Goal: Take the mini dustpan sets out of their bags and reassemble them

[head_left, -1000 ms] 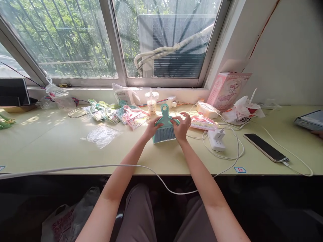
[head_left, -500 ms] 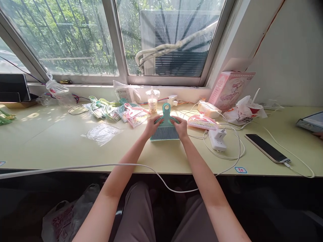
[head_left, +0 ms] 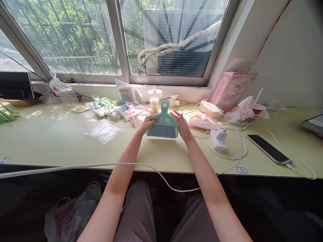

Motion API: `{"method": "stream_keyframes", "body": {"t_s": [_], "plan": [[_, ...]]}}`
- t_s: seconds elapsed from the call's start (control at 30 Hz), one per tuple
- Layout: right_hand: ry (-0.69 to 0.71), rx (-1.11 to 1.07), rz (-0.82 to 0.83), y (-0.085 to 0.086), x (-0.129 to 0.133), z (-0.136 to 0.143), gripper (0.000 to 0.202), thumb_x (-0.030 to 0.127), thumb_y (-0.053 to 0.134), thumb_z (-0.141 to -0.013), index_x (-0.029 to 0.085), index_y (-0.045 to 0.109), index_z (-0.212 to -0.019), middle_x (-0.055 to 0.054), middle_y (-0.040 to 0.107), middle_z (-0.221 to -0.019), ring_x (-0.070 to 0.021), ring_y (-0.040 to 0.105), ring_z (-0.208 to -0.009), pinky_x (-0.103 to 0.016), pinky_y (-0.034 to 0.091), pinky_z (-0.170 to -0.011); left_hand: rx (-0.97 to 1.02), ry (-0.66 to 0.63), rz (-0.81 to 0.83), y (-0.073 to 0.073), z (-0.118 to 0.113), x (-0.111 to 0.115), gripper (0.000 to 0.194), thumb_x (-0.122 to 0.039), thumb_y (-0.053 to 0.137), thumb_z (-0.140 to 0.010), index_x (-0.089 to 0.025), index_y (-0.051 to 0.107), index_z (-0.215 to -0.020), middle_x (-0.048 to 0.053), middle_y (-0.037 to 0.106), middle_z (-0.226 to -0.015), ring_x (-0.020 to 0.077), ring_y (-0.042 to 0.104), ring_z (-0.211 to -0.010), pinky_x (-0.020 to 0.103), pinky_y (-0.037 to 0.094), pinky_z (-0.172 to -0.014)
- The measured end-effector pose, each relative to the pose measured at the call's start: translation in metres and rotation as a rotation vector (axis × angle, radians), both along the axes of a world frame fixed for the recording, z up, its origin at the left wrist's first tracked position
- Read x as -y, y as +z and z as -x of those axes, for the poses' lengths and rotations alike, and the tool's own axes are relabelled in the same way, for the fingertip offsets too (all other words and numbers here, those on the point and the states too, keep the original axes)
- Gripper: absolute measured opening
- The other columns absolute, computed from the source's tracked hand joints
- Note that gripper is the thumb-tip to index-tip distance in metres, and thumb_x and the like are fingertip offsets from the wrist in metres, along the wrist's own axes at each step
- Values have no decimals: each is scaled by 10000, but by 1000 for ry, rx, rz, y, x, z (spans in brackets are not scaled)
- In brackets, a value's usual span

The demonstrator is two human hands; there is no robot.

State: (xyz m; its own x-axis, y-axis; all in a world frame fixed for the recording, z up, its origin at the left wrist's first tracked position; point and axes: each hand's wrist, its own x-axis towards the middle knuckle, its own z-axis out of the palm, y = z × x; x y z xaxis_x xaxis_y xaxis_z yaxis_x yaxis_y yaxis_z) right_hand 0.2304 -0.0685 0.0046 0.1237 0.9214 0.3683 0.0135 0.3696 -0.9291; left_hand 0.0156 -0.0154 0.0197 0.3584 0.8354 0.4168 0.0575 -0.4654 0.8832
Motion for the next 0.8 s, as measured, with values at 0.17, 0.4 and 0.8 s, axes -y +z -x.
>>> {"method": "stream_keyframes", "body": {"t_s": [0.17, 0.4, 0.8], "plan": [[-94, 548, 103, -20, -5, 9, 582, 539, 196, -1024, 252, 477, -1445, -87, 451, -1536, -204, 342, -1467, -426, 336, -1150, 398, 257, 95, -9, 23, -22, 400, -542, 686, -792, -180, 675, -963, 73, 712, -962, 253, 661, -992, 376, 534, -859], [95, 934, 141, -32, -5, 27, 152, 294, 582, -923, 210, 703, -959, -82, 650, -1296, -230, 581, -1215, -410, 410, -1060, 475, 443, 147, -16, 35, -32, 546, -469, 708, -794, -228, 574, -1265, 105, 651, -1277, 237, 620, -1185, 394, 523, -982], [174, 954, 252, -22, -1, 12, 126, 185, 726, -764, 219, 736, -885, -49, 624, -1040, -201, 592, -1046, -315, 464, -922, 428, 422, 108, -19, 23, -30, 495, -449, 747, -740, -195, 626, -1147, 92, 690, -1135, 247, 638, -1097, 376, 520, -929]]}}
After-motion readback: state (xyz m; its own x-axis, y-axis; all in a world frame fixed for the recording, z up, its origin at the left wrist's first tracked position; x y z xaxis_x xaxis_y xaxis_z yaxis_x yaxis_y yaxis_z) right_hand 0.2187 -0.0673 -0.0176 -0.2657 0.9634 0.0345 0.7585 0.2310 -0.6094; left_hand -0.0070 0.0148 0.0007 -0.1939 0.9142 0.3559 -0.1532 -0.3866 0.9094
